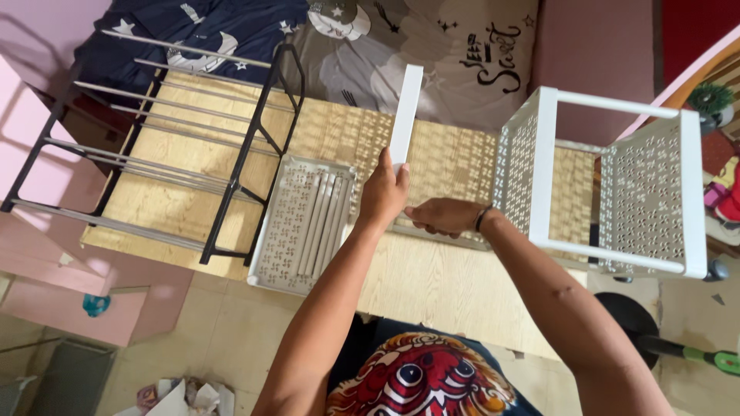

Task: The person assembles a white plastic shelving unit by inserting cylindrical rods into the frame and attaching perforated shelves. They repeatedly align and push the rods into place and position the shelves onto the frame.

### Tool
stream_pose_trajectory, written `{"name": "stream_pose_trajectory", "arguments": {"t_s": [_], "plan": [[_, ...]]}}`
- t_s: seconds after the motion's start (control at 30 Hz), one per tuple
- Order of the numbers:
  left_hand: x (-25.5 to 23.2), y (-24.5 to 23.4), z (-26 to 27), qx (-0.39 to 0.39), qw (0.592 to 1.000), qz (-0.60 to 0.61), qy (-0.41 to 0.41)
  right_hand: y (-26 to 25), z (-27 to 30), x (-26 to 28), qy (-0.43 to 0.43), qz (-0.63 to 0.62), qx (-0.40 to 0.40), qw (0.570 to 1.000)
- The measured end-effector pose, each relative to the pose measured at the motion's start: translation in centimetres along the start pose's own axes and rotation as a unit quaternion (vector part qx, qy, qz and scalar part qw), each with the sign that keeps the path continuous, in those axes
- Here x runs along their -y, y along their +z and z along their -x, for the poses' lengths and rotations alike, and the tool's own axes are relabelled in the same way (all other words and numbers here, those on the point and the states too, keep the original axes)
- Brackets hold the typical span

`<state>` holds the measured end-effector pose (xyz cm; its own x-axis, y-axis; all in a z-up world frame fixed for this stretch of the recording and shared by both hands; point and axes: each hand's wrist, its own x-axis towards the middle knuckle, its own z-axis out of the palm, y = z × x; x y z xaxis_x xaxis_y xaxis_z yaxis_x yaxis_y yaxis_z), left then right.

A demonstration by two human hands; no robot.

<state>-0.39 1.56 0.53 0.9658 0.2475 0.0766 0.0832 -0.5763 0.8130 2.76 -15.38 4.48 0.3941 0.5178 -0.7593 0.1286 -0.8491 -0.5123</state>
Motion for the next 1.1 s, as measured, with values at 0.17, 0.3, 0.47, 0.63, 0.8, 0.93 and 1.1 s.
{"name": "stream_pose_trajectory", "arguments": {"t_s": [0.17,0.3,0.47,0.63,0.8,0.93,1.1], "plan": [[-0.1,0.0,-0.1,0.006,1.000,-0.012,-0.015,2.6,0.6,-0.8,-0.127,0.116,-0.204,0.964],[0.1,0.1,0.1,0.007,1.000,-0.006,-0.014,6.8,2.1,0.3,-0.147,0.232,-0.460,0.844],[0.1,0.3,0.1,-0.007,1.000,-0.007,-0.007,8.9,4.5,1.6,-0.132,0.260,-0.588,0.755],[-0.1,0.2,0.2,-0.006,1.000,-0.001,-0.015,7.7,3.9,1.1,-0.113,0.271,-0.544,0.786],[-0.4,-0.4,0.1,0.021,0.999,-0.008,-0.026,6.3,3.1,0.3,-0.038,0.243,-0.377,0.893],[-0.5,-0.3,0.1,0.028,0.999,0.003,-0.031,3.1,2.0,-0.3,-0.028,0.167,-0.197,0.966],[-0.2,0.1,0.0,0.021,0.999,-0.011,-0.034,0.1,1.1,-0.4,0.040,0.001,-0.011,0.999]]}}
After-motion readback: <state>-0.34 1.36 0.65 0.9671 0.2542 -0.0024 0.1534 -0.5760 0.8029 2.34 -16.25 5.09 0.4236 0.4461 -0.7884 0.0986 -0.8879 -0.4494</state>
